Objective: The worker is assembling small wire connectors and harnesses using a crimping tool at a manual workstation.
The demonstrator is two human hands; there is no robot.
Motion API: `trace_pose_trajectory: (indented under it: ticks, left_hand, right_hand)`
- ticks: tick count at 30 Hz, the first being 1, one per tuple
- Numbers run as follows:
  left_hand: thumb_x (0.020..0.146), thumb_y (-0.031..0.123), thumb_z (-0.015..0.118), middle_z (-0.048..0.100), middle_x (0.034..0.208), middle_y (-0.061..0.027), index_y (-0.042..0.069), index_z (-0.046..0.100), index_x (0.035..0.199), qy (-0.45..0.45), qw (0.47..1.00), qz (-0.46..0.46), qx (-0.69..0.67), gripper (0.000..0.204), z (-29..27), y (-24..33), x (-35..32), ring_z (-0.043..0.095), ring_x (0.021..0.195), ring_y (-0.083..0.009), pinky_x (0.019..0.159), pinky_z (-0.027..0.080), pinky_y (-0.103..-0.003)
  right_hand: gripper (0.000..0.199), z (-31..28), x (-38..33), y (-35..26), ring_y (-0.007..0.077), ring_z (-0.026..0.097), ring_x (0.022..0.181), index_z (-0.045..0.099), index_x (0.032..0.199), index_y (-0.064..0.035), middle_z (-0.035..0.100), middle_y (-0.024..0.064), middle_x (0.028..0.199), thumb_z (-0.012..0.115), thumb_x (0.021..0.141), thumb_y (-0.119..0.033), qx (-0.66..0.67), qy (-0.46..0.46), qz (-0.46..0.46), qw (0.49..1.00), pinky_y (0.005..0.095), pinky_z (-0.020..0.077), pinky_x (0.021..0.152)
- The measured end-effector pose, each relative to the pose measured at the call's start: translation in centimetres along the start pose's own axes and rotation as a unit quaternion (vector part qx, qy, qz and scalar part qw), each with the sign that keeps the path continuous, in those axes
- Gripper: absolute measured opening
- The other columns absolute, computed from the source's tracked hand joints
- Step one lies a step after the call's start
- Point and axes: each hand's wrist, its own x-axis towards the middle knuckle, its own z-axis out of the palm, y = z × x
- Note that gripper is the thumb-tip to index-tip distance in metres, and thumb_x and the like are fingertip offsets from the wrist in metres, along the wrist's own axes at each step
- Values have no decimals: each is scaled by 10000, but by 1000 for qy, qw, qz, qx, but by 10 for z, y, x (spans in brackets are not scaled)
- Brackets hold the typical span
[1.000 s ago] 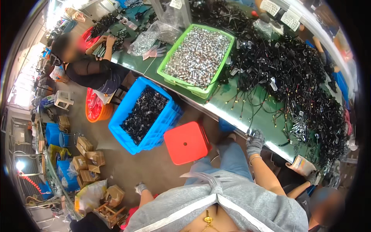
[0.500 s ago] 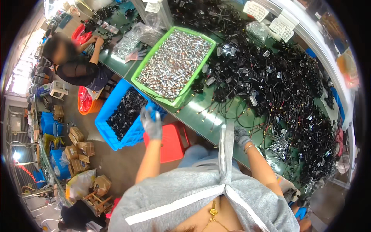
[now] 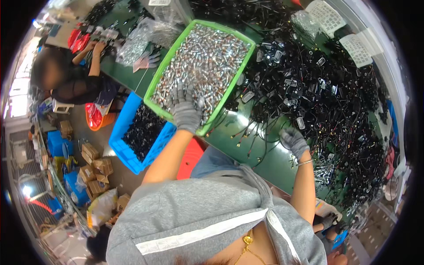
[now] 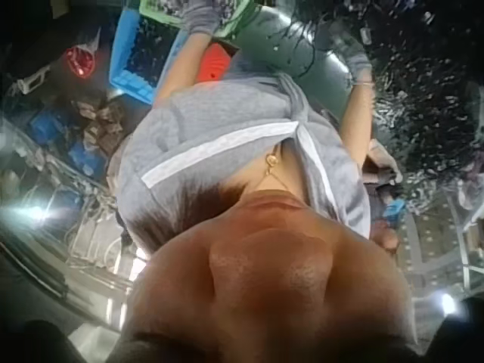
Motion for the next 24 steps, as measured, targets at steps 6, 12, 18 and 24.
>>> trace_pose_trajectory:
  ticks: [6, 12, 18, 24]
  left_hand:
    - [829, 466, 547, 345, 1445, -128, 145, 451, 1348, -8, 993, 77, -89, 618, -15, 6, 6, 245, 1367, -352, 1108, 75, -582]
    - [825, 457, 547, 385, 1418, -135, 129, 554, 1245, -23, 987, 69, -144, 533, -14, -3, 5, 256, 1357, -352, 1095, 68, -611]
    - [823, 396, 580, 421, 1393, -139, 122, 598, 1169, 29, 985, 62, -157, 441, -11, -11, 2, 302, 1348, -337, 1112, 105, -575]
    - [833, 385, 551, 410, 1413, -140, 102, 627, 1136, 22, 989, 55, -139, 421, -8, -18, -1, 287, 1358, -329, 1115, 97, -577]
  right_hand:
    - [323, 163, 30, -205, 269, 625, 984, 615, 1154, -87, 641, 140, 1075, 646, 838, -146, -234, 8, -173, 957, 323, 475, 880]
    - [261, 231, 79, -219, 346, 593, 910, 637, 1016, -98, 640, 149, 992, 682, 799, -237, -462, 83, -332, 818, 445, 470, 829]
    - [101, 239, 89, -193, 105, 595, 807, 628, 910, -21, 669, 59, 899, 676, 822, -8, 20, 74, -291, 954, 237, 486, 723]
    - [243, 222, 13, -179, 108, 581, 812, 603, 1104, -42, 631, 49, 915, 642, 865, -35, 157, -1, -248, 956, 241, 501, 676]
